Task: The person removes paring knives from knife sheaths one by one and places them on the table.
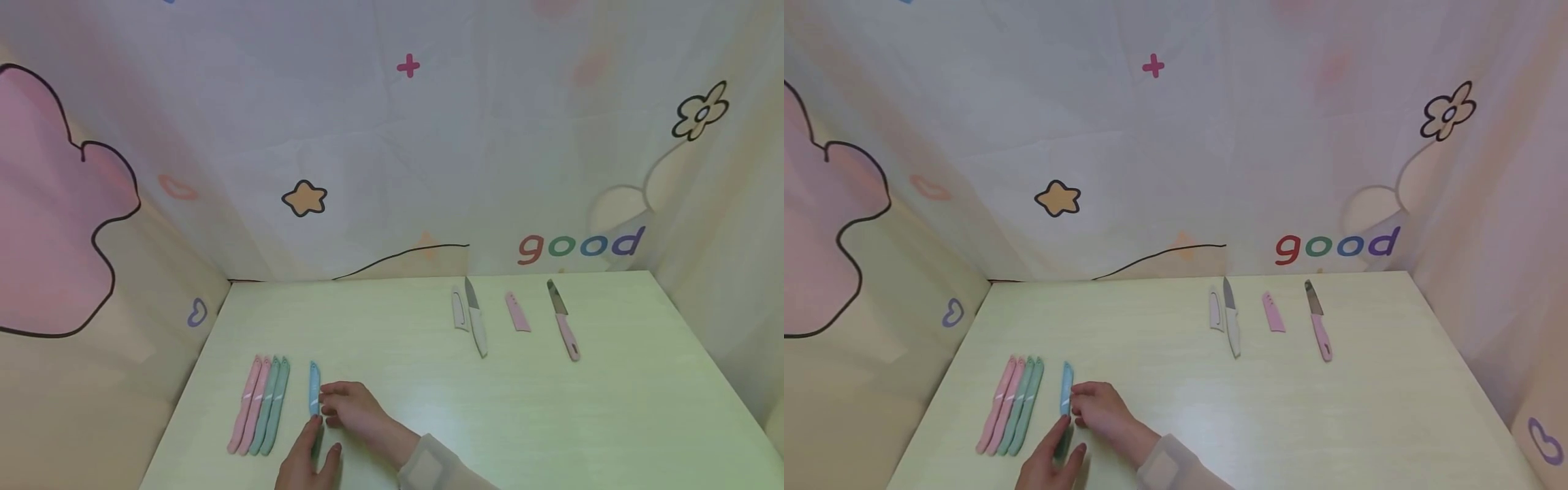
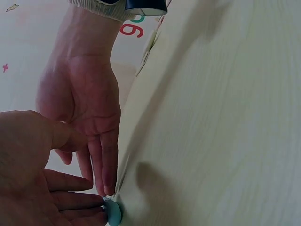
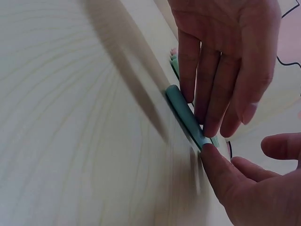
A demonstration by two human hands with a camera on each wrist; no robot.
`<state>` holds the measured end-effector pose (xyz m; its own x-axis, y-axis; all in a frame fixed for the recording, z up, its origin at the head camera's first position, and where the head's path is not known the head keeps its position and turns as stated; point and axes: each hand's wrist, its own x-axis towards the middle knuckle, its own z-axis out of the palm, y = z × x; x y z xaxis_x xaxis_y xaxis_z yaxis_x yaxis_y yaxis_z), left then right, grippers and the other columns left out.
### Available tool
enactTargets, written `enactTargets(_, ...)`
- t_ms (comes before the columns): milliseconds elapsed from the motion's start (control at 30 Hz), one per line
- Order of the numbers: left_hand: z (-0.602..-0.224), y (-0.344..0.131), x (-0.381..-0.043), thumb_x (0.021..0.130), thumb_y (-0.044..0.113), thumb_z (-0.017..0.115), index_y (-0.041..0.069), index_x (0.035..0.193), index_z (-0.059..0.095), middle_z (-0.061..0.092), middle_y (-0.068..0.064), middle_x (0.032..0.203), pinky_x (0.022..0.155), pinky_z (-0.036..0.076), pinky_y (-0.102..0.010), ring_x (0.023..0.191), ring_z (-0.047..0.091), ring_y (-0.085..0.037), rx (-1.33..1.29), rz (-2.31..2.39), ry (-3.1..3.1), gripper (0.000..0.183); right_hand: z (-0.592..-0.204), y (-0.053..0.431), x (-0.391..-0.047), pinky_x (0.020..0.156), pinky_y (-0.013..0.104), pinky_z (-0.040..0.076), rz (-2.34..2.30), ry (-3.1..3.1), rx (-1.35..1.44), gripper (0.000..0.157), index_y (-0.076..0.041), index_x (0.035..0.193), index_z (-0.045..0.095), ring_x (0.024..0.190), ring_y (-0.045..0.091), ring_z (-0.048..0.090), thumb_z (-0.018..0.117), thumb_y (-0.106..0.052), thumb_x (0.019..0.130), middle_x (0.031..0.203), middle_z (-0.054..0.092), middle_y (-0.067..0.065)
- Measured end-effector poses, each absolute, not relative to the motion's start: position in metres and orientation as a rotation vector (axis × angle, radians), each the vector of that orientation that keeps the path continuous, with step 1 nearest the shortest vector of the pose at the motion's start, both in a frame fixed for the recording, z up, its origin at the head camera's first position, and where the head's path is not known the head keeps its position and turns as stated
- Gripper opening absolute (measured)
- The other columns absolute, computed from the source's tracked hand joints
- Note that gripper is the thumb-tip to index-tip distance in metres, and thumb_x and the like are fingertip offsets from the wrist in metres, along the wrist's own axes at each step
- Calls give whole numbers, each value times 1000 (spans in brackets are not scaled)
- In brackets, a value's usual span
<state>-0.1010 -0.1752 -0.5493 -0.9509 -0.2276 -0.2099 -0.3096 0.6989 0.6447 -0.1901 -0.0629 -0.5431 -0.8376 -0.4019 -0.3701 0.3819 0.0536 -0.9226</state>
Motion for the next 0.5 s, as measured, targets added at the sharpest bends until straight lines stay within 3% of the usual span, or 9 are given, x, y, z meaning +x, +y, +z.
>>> enactTargets(267,-549,-167,-101,96,28,70,-2,149,50,54,-27,149,111,47,-59,135,55,-46,-402,1113,2822,64,-547,-56,-185,88,33,61,-1860,1839,-66,30,1,121,72,97,14,69,60,-6,95,117,73,9)
enactTargets(400,-543,-169,-112,101,24,66,3,148,52,57,-25,147,104,53,-56,133,57,-45,-623,1217,2678,54,-547,-51,-185,90,32,61,-1807,1878,-96,31,-1,121,73,101,12,68,60,-7,94,118,74,6)
enactTargets(500,-537,-178,-126,105,21,59,6,150,50,54,-22,151,107,53,-53,139,52,-43,-791,1356,2560,48,-549,-50,-186,90,32,61,-1756,1918,-102,32,-4,123,74,100,11,68,61,-8,94,120,74,5)
